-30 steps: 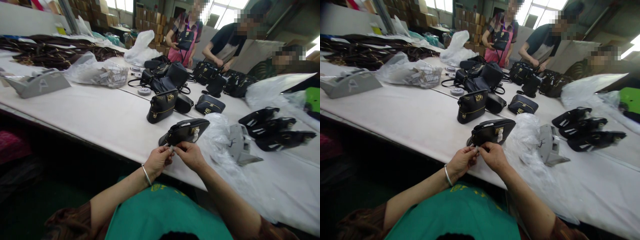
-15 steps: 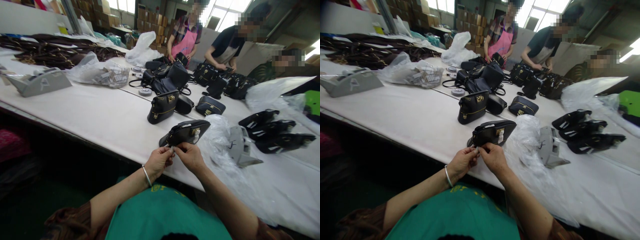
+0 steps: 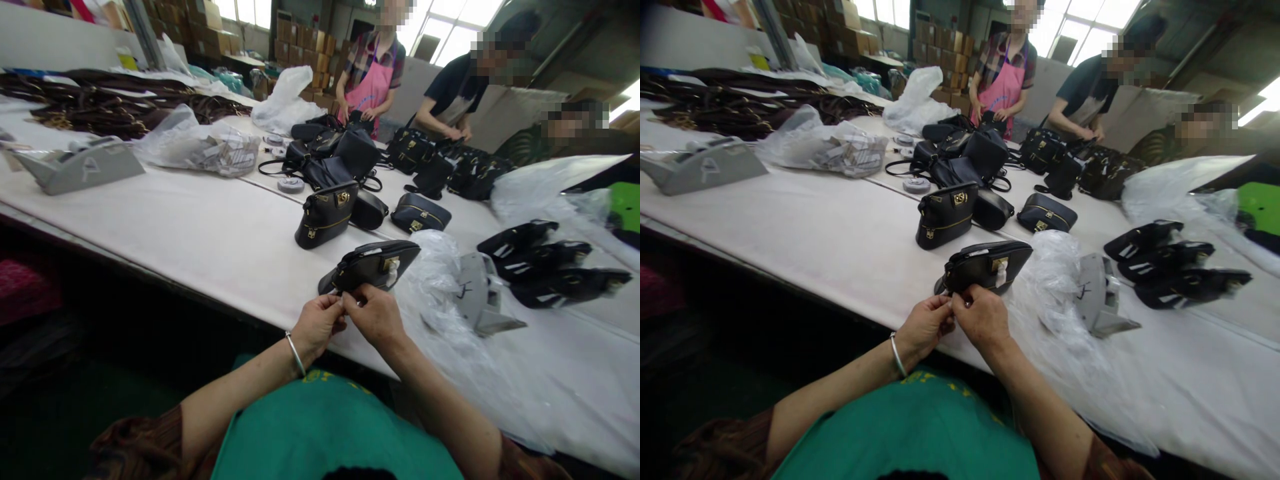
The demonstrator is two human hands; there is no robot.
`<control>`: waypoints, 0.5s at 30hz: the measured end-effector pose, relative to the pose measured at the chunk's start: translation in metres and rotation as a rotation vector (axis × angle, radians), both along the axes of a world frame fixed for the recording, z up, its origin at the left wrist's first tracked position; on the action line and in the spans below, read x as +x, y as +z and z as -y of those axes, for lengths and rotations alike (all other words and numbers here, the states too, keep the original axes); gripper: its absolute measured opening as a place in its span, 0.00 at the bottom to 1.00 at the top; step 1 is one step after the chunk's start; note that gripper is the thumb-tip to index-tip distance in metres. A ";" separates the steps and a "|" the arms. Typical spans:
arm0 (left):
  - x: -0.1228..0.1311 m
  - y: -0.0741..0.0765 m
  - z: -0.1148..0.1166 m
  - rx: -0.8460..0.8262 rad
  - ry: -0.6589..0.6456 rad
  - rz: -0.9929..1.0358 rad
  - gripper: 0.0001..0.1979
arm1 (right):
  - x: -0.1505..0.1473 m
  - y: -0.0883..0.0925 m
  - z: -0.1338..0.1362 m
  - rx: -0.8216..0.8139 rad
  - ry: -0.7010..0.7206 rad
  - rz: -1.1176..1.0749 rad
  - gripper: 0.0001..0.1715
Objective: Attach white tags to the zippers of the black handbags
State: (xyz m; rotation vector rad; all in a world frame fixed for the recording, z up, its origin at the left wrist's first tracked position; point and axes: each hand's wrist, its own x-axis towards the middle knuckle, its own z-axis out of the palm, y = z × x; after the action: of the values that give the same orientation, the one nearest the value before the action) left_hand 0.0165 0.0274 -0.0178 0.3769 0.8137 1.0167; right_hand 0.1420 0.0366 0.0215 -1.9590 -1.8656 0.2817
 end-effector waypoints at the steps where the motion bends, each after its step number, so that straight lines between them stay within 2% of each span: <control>1: 0.000 0.000 0.000 -0.003 0.000 0.000 0.19 | 0.000 0.000 0.000 0.001 -0.002 0.007 0.13; 4: -0.001 0.000 0.000 -0.004 -0.007 -0.003 0.19 | 0.001 -0.001 0.001 0.009 0.009 -0.055 0.13; 9: -0.003 0.001 -0.001 -0.014 -0.047 0.007 0.19 | 0.015 -0.006 0.005 -0.066 0.101 -0.362 0.13; 15: -0.005 0.001 -0.002 -0.063 -0.070 0.042 0.16 | 0.023 -0.009 0.008 -0.076 0.104 -0.414 0.11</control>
State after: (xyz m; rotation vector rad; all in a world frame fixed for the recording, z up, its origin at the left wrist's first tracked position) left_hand 0.0112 0.0294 -0.0171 0.3275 0.7877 0.9287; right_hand 0.1651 0.0289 0.0126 -1.6907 -1.7022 0.7381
